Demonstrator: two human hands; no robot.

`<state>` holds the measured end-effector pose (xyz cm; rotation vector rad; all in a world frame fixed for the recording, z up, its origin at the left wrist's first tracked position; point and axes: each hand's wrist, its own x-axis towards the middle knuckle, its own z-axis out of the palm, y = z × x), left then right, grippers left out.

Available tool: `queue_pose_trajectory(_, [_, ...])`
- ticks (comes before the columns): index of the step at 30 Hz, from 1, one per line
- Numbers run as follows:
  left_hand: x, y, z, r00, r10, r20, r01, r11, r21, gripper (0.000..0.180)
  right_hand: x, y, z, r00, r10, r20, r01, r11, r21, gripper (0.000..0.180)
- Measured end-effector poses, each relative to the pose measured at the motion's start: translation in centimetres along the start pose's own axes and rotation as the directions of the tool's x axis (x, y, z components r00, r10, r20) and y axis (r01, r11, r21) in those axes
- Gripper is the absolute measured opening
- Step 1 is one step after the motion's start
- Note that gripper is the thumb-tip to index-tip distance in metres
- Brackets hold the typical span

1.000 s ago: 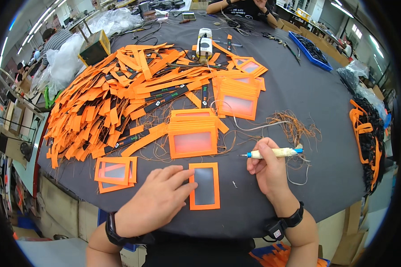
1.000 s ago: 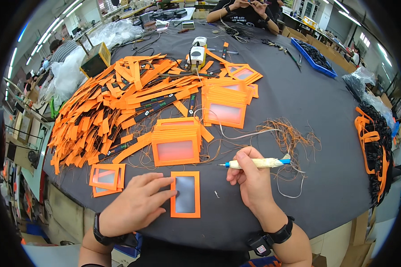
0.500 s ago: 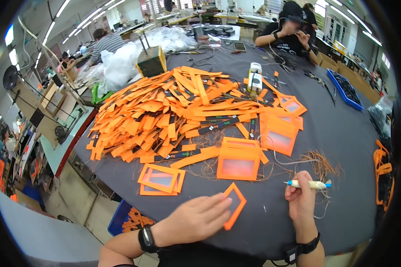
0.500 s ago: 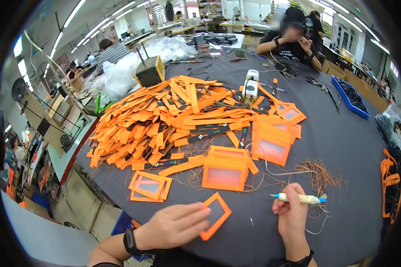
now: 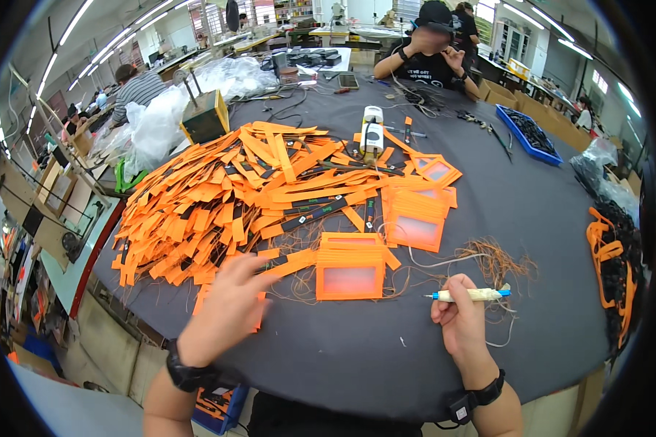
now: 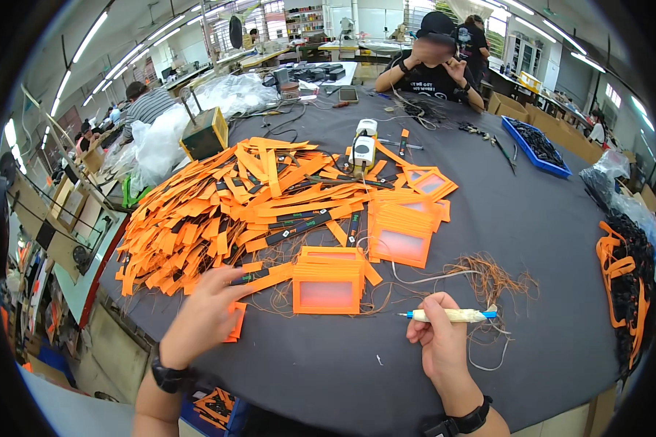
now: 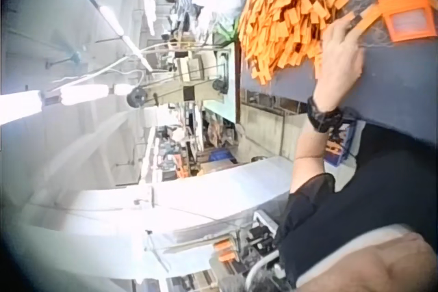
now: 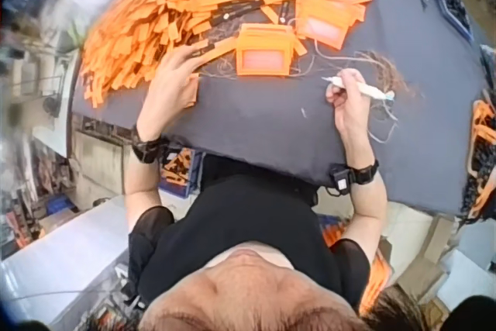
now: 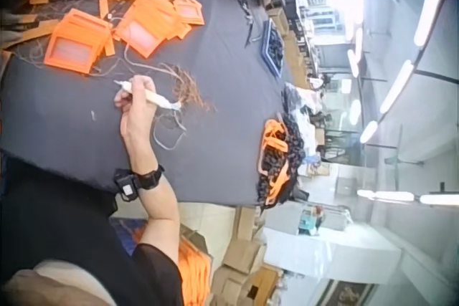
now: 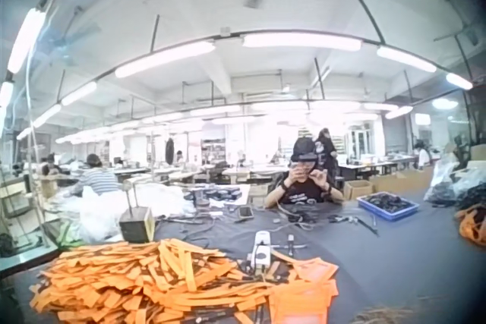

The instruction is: The person walks through a factory floor and sits at a workstation. They pick up orange plastic frames and a syringe-like tool, then apply a substance along the edges of the frames. The person repeatedly handles the frames and the tool, working on multiple units.

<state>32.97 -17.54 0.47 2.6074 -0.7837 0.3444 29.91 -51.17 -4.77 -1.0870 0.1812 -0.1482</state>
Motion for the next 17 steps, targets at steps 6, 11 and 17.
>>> queue_pose_trajectory(6, [4.9, 2.5, 4.1, 0.971, 0.174, 0.161, -0.201, 0.965, 0.168, 0.062, 0.1, -1.0, -0.3, 0.997, -0.070, -0.029, 0.069, 0.997, -0.029, 0.015])
queue_pose_trajectory(11, [5.6, 2.9, 4.4, 0.962, 0.179, 0.208, -0.227, 0.944, 0.240, 0.062, 0.3, -0.7, -0.5, 0.999, -0.050, -0.019, 0.050, 0.999, -0.020, 0.013])
queue_pose_trajectory(17, [5.5, 3.0, 4.6, 0.976, 0.143, 0.162, -0.182, 0.947, 0.263, 0.054, 0.2, -1.0, -0.6, 0.999, -0.050, -0.011, 0.050, 0.998, -0.037, 0.014])
